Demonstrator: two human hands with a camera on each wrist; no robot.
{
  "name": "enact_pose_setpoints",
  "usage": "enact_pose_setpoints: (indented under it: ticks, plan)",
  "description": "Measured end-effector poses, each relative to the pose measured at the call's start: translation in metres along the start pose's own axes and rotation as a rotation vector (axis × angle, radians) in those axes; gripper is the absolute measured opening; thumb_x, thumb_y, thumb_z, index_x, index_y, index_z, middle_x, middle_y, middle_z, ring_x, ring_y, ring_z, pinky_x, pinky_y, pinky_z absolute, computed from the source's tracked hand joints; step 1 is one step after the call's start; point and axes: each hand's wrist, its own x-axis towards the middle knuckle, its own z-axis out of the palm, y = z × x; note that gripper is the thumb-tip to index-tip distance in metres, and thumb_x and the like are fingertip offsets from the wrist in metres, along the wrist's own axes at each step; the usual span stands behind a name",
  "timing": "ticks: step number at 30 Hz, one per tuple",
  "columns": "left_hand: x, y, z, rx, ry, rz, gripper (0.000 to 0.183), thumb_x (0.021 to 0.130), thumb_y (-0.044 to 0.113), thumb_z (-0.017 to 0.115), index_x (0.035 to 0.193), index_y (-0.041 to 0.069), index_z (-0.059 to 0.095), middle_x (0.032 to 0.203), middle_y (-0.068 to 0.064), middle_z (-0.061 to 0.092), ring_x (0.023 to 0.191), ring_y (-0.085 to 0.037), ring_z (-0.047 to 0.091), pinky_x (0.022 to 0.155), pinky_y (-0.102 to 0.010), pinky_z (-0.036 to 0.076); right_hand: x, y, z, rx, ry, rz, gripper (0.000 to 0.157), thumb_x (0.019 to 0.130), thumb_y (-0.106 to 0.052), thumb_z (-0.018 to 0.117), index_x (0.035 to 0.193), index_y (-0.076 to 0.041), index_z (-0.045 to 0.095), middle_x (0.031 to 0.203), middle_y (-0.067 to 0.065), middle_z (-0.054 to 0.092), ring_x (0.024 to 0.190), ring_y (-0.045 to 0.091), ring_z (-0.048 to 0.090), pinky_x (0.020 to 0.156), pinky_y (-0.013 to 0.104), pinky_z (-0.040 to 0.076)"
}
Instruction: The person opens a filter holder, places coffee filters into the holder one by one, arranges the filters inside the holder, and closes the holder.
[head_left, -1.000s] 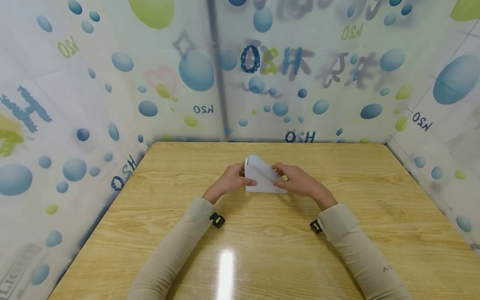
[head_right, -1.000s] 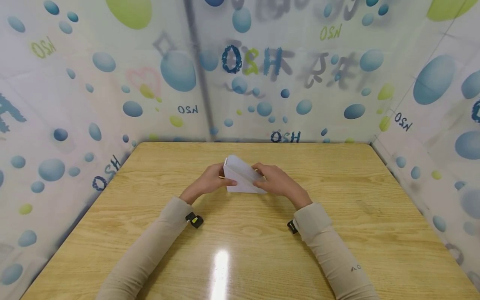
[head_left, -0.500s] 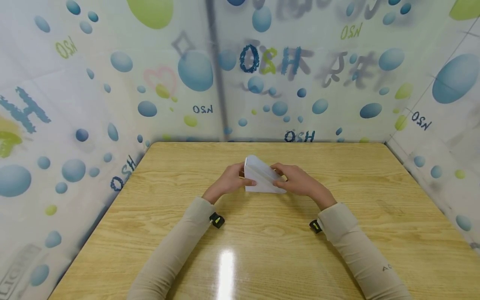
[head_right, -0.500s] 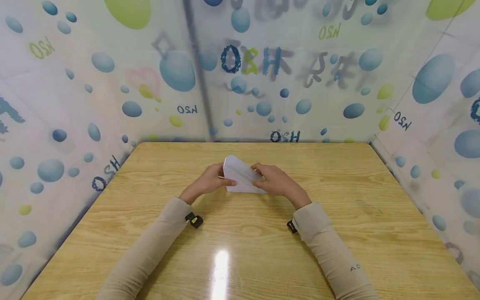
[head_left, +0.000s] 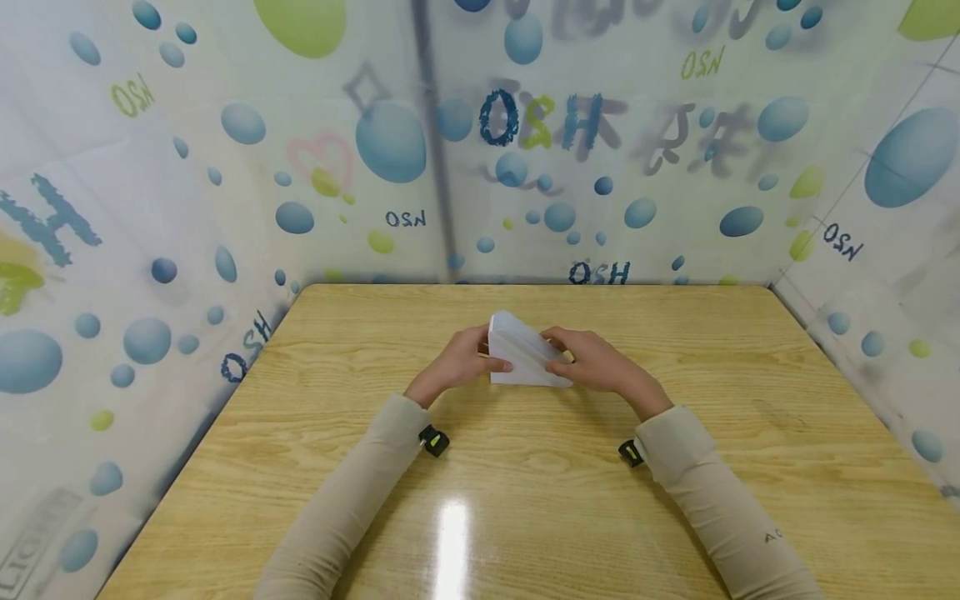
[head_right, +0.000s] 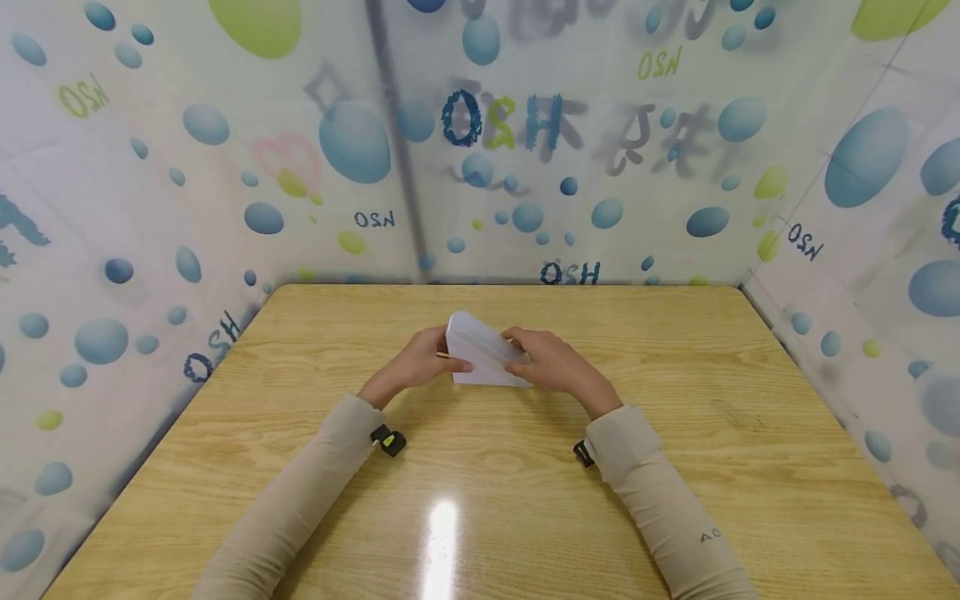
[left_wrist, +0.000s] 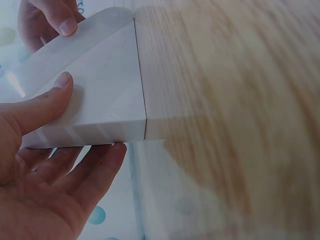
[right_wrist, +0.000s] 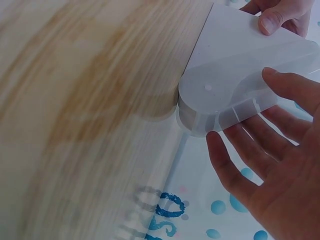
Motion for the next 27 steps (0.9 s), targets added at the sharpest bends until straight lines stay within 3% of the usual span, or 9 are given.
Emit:
enact_pose_setpoints:
  ticks: [19, 27]
  plan:
    - [0.0001, 0.0007, -0.0008, 0.012, 0.001, -0.012, 0.046, 0.091, 0.017, 0.081, 0.133, 0.009, 0.064, 0.122, -0.01, 0.072, 0.108, -0.028, 0.071, 0.091, -0.039, 0.06, 0.0013, -0.0014, 0.0007, -0.014, -0.009, 0.016, 0.051, 0.101, -0.017, 0.068, 0.146, -0.002, 0.051, 0.14, 0.02, 0.064, 0.127, 0.037, 0.063, 0.105, 0.054, 0.052]
    - [0.0002, 0.0009, -0.0007, 0.012, -0.006, -0.019, 0.046, 0.092, 0.018, 0.08, 0.134, 0.009, 0.063, 0.121, -0.01, 0.072, 0.105, -0.026, 0.071, 0.084, -0.036, 0.06, 0.0015, 0.0013, 0.0027, 0.0, -0.014, 0.028, 0.052, 0.101, -0.018, 0.067, 0.148, -0.003, 0.05, 0.143, 0.02, 0.062, 0.129, 0.037, 0.062, 0.104, 0.053, 0.052]
